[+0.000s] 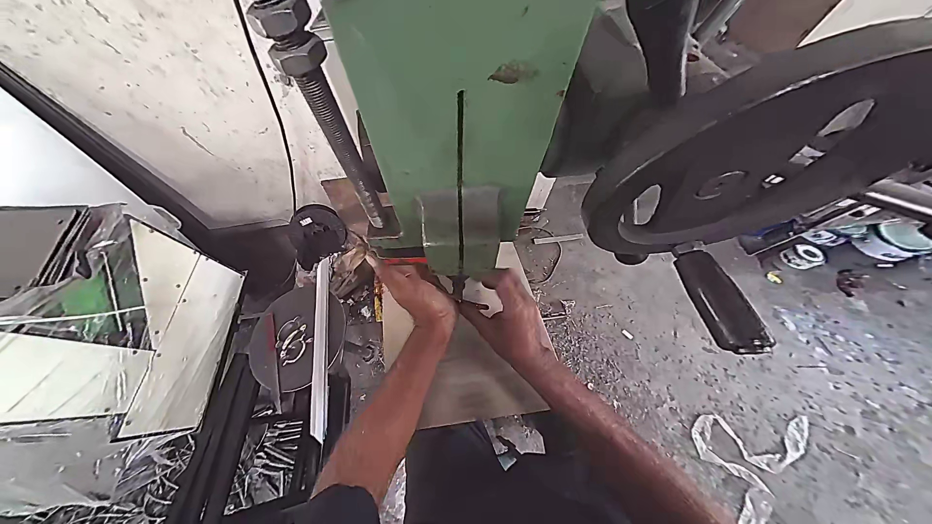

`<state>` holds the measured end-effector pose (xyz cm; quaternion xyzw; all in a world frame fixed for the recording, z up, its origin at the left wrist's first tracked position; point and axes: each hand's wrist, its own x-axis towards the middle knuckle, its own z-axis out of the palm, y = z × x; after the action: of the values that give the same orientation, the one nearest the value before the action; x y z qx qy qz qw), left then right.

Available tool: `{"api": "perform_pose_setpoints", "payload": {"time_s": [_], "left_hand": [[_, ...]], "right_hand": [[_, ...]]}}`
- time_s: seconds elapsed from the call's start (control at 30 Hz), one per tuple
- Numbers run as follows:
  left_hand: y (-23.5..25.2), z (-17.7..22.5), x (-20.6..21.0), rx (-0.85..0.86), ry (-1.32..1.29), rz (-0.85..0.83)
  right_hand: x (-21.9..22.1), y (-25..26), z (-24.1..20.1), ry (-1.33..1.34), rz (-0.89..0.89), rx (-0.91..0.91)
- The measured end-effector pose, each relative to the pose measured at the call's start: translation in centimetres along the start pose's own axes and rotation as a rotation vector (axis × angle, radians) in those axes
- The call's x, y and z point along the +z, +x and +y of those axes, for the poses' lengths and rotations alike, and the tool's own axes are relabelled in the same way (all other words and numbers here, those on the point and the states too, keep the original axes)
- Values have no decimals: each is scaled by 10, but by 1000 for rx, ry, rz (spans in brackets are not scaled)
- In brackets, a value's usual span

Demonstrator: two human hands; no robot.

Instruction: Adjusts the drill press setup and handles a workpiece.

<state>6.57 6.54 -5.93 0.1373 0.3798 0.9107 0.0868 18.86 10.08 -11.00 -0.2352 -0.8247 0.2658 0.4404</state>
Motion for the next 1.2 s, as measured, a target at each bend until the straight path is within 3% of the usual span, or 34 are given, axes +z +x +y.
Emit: {"api": "perform_pose_setpoints", "payload": {"time_s": [0.13,0.3,0.37,0.43,0.53,0.67,0.73,0.87,0.97,1.07,1.2], "left_hand": [[1,5,-4,-106,80,-33],[14,12,-36,-41,122,-180],[18,14,-47,25,131,-35],[22,14,-31,60,82,100],[29,9,-1,34,-85,70],[34,5,-4,-14,-190,-62],[34,8,-11,-43,-100,-33],[41,19,-48,66,114,18],[33,6,-13,189,27,167],[29,-3,-4,145,-58,-24],[29,4,-4,57,3,-120]], "right_hand": [[16,26,-15,-49,-193,256],[25,41,-16,-93,-298,271],[24,40,-15,-136,-295,231],[24,41,-14,-162,-298,214],[29,39,-20,-135,-280,279],[35,36,-20,-89,-180,245],[34,37,-22,-84,-192,280],[29,39,-24,-144,-287,321],[34,38,-20,-134,-274,269],[36,38,-20,-78,-235,294],[37,36,-24,-59,-176,345]]}}
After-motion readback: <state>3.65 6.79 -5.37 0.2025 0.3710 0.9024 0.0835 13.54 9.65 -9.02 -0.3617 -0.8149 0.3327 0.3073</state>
